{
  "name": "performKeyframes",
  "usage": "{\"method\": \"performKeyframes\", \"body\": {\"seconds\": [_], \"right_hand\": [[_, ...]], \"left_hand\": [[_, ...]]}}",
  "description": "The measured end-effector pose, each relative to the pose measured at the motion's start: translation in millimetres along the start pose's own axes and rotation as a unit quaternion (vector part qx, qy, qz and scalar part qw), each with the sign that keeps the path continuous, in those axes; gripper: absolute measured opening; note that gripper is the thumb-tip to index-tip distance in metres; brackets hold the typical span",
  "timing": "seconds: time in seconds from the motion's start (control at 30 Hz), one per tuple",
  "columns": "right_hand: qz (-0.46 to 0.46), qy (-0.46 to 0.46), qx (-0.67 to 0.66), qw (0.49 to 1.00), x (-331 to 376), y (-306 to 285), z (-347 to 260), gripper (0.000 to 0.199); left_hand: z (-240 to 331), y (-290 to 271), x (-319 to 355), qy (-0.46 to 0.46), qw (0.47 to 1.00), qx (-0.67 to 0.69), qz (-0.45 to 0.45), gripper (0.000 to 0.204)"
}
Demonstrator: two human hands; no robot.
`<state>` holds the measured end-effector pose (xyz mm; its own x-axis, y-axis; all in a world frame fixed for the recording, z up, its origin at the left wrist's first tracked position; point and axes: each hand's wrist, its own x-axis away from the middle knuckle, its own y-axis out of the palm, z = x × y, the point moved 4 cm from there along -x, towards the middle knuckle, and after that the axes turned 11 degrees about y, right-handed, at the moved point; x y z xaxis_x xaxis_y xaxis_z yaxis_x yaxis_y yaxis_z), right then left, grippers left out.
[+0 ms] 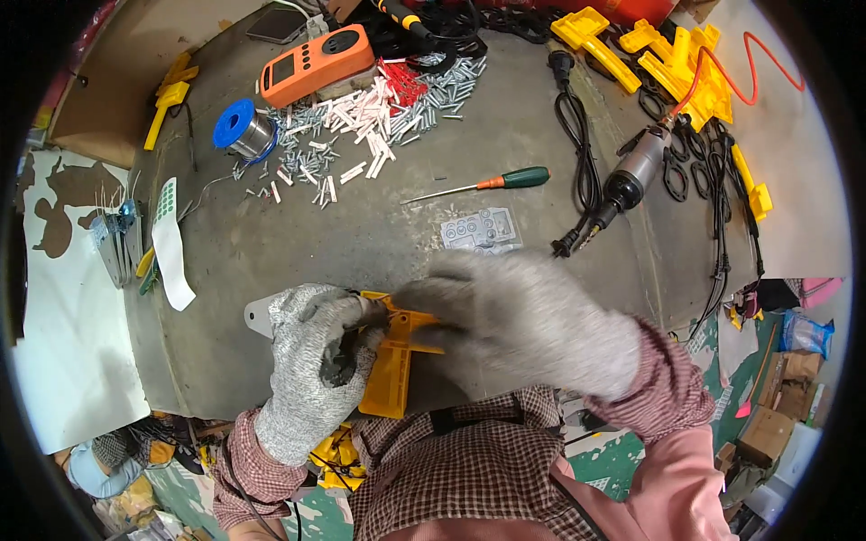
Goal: Assembling and soldering components into a yellow handheld device housing.
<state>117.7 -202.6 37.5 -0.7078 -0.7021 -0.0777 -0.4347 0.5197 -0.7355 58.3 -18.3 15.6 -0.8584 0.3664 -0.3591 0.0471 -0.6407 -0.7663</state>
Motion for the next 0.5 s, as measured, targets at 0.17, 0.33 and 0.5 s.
{"method": "performKeyframes", "body": {"seconds": [0.17, 0.33, 0.5], "right_hand": [[-0.055, 0.069, -0.071, 0.994, -17, 14, 28, 0.019], [-0.094, 0.209, -0.267, 0.936, -21, 21, 30, 0.013], [-0.079, 0.068, -0.175, 0.979, -22, 32, 30, 0.018]], "left_hand": [[-3, 2, 7, -0.116, 0.977, 0.169, 0.058, 0.023], [-6, -2, -2, -0.001, 0.994, 0.111, 0.021, 0.016], [-10, 2, 7, -0.084, 0.959, 0.264, 0.066, 0.027]]}}
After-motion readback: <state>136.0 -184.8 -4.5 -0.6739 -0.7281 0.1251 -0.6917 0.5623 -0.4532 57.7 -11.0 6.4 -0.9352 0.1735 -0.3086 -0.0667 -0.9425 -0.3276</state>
